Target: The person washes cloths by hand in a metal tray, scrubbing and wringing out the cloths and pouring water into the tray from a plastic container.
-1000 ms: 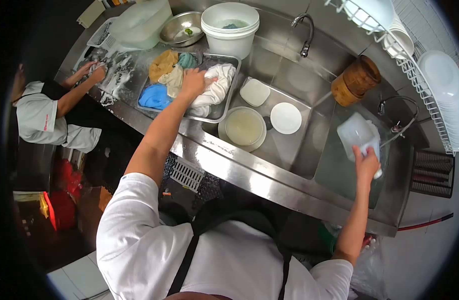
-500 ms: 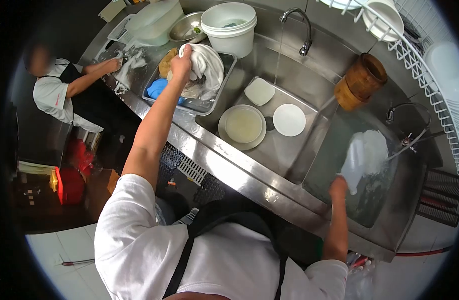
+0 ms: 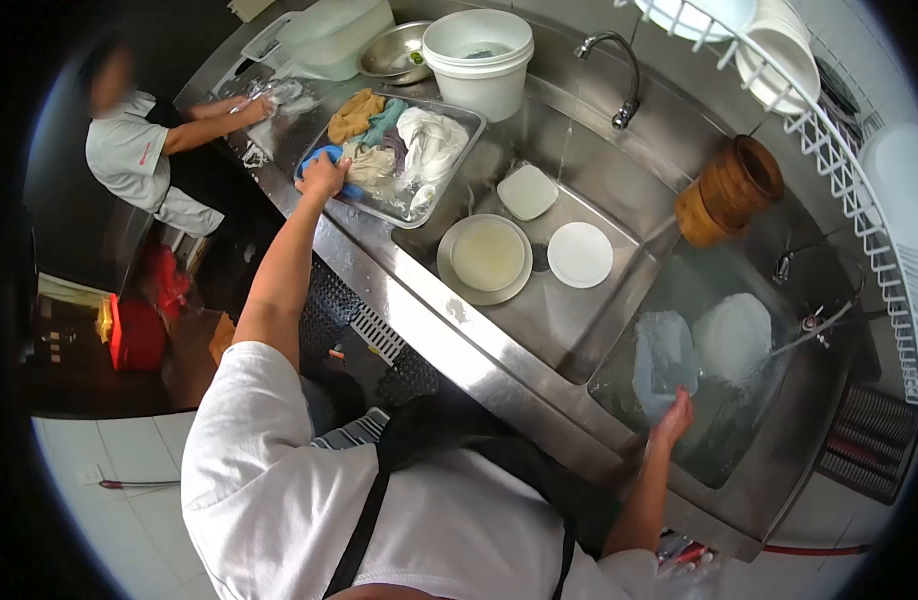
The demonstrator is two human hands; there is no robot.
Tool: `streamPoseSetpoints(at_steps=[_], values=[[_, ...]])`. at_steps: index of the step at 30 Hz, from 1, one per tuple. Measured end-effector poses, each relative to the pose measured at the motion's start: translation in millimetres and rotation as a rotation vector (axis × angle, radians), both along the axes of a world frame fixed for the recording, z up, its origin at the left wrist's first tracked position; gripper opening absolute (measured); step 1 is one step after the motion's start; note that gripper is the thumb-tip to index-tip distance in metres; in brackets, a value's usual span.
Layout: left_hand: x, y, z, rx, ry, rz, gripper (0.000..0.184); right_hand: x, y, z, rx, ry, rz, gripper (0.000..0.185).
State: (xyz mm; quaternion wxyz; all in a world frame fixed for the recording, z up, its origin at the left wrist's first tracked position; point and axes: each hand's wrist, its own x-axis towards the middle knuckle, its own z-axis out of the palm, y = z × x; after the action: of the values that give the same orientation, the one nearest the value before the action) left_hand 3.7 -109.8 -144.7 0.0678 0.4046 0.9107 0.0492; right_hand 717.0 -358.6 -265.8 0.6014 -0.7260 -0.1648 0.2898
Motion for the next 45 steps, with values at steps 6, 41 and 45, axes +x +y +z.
streamPoseSetpoints(at_steps=[6,41,45], values=[[-95.7,5.5,-47.9,-0.034,-0.135,-0.456,0.073,4.7,-19.8,52.1,0.075,0.058,0.078,0.016],[13.5,67.2,-23.2,0.287,-0.384,-0.560,0.067,-386.2,213.6,240.4,0.175,0.062,0.895,0.025],[30.5,51.8,-2.5,0.067,-0.215,-0.624,0.076,-385.9,222.9,249.7,0.099,-0.104,0.952,0.028]])
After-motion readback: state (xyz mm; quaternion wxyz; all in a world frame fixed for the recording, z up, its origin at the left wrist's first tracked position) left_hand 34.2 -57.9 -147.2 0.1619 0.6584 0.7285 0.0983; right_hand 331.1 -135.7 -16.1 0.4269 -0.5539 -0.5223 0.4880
